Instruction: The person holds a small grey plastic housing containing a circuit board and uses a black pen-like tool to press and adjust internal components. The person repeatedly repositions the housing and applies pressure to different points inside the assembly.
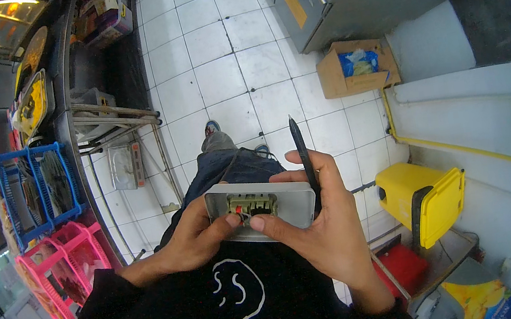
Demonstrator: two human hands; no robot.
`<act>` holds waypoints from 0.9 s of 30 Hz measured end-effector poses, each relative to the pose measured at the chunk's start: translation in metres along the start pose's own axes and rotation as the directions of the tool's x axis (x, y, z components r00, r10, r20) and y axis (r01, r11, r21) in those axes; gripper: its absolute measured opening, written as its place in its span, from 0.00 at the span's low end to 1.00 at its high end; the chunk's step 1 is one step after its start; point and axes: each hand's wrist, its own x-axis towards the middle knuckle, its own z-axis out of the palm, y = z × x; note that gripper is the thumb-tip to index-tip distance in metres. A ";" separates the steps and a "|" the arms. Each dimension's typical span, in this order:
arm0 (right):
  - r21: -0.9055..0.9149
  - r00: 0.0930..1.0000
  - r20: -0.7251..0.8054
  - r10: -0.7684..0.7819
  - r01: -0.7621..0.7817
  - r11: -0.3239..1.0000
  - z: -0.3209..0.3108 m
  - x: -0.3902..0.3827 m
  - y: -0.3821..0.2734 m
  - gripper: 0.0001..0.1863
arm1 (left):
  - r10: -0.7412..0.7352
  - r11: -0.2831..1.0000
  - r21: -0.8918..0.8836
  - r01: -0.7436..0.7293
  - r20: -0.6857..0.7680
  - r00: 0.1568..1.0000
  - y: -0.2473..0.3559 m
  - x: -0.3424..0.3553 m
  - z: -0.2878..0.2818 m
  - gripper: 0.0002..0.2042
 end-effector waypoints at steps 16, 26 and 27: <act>-0.022 0.997 -0.036 0.062 -0.062 0.998 0.002 0.003 0.000 0.39 | 0.062 0.976 0.208 -0.060 -0.001 0.998 0.003 0.005 0.000 0.10; 0.017 0.993 -0.009 0.120 -0.119 0.993 -0.001 0.004 0.004 0.40 | 0.082 0.978 0.184 -0.100 0.102 0.991 0.006 0.009 -0.004 0.11; 0.038 0.991 0.002 0.136 -0.136 0.990 -0.002 0.004 0.003 0.40 | 0.088 0.976 0.189 -0.108 0.113 0.990 0.006 0.010 -0.005 0.11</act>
